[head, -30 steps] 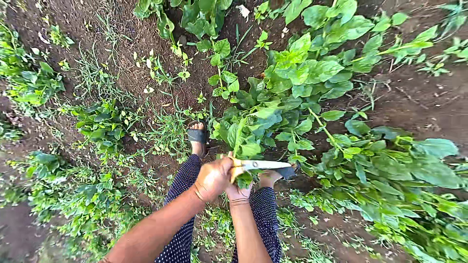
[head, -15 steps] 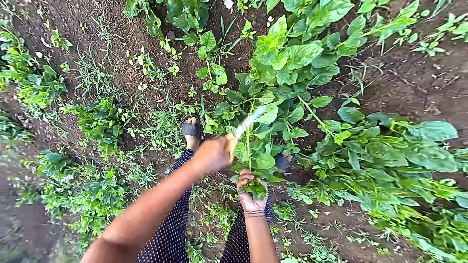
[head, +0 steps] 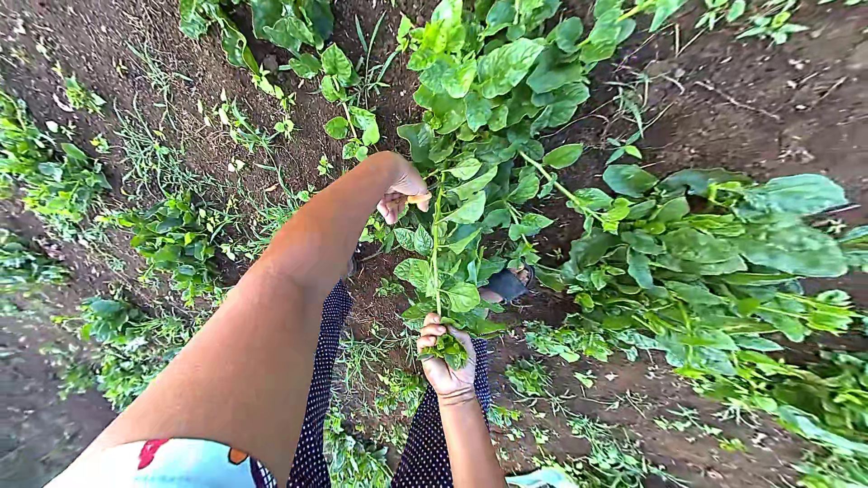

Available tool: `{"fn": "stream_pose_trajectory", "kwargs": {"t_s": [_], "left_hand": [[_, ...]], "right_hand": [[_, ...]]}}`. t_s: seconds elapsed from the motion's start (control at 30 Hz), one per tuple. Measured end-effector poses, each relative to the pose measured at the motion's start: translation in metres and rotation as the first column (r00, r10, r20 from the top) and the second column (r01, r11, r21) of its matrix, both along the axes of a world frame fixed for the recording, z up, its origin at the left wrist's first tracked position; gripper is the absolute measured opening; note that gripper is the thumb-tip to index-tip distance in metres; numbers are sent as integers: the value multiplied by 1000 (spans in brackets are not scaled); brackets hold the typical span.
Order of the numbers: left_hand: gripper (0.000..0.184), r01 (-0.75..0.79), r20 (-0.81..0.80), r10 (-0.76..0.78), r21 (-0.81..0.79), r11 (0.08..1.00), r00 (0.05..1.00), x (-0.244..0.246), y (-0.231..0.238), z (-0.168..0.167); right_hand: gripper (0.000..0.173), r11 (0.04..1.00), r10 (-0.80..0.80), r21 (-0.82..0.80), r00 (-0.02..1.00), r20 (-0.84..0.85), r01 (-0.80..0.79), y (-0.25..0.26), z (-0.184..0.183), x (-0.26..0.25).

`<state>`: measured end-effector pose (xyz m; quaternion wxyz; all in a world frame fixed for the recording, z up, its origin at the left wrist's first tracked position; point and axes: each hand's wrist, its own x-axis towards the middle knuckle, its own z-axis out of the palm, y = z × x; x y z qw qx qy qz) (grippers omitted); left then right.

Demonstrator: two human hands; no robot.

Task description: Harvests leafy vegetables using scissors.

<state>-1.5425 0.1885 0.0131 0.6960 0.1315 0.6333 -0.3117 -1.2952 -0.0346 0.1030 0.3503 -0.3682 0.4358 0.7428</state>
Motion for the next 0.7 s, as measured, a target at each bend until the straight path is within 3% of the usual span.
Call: {"fn": "stream_pose_trajectory", "kwargs": {"t_s": [0.07, 0.2, 0.33, 0.43, 0.57, 0.7], "left_hand": [[39, 13, -25, -14, -12, 1000, 1000, 10, 7, 5], [27, 88, 30, -87, -13, 996, 996, 19, 5, -9], [21, 258, 52, -262, 80, 963, 964, 16, 5, -3], [24, 290, 22, -296, 152, 945, 955, -8, -2, 9], [32, 129, -36, -124, 359, 924, 992, -64, -59, 38], [30, -78, -64, 152, 630, 773, 986, -62, -133, 81]], "right_hand": [[24, 1000, 14, -15, 1000, 20, -14, 3, 2, 3], [23, 1000, 5, -4, 1000, 17, -5, 7, 1, 11], [24, 999, 52, -11, 998, 39, -52, 2, 6, 19], [26, 993, 116, 11, 993, 20, -116, -10, 19, 36], [27, 973, 186, 162, 975, -124, -165, -25, 52, 60], [29, 960, 245, 183, 950, -192, -211, -40, 94, 71]]}}
